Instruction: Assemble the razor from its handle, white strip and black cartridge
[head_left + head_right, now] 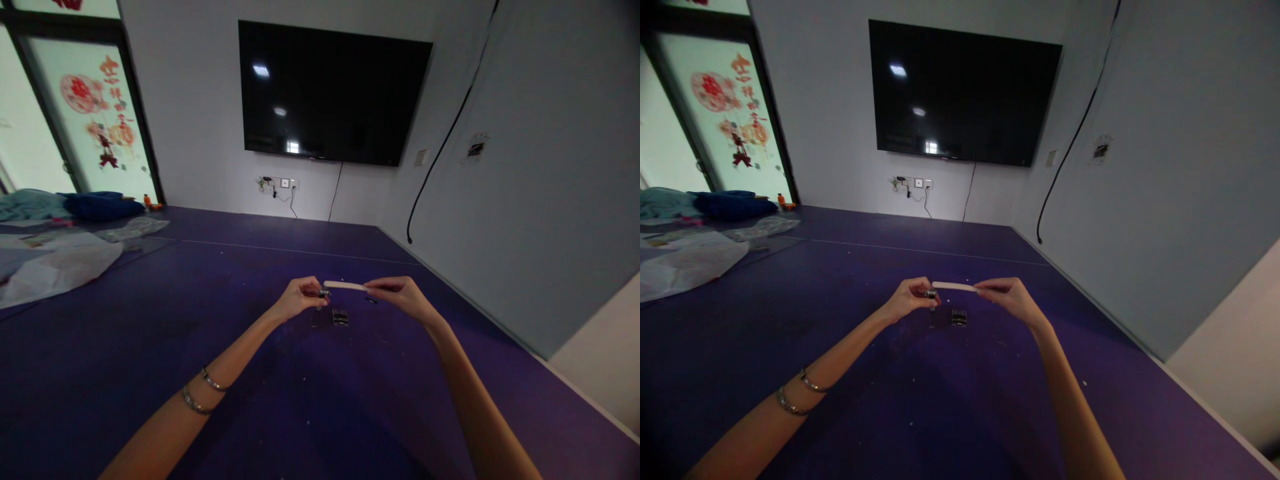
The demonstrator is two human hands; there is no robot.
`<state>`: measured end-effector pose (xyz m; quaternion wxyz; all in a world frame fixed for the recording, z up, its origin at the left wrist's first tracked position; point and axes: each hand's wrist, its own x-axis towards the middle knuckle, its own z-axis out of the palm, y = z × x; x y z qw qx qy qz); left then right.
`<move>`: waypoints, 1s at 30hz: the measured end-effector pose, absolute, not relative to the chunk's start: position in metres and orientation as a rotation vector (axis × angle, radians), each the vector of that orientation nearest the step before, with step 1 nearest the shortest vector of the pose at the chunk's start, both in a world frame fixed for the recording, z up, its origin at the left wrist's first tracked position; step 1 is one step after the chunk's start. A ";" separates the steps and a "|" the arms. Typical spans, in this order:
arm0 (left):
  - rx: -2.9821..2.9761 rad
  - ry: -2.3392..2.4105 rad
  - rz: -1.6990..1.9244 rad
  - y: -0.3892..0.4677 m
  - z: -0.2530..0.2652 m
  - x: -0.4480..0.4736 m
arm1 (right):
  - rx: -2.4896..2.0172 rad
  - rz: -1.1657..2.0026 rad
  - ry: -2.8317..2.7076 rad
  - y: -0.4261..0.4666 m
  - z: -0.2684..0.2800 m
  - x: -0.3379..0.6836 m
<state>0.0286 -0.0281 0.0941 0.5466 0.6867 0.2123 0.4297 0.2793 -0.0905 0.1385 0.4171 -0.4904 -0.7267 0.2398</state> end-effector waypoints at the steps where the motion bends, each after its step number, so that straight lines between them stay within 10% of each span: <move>1: 1.627 0.507 1.024 -0.028 0.094 0.029 | -1.238 0.592 -1.811 -0.091 0.139 0.279; 30: 1.686 0.541 0.977 -0.024 0.091 0.028 | -1.210 0.514 -1.945 -0.105 0.155 0.265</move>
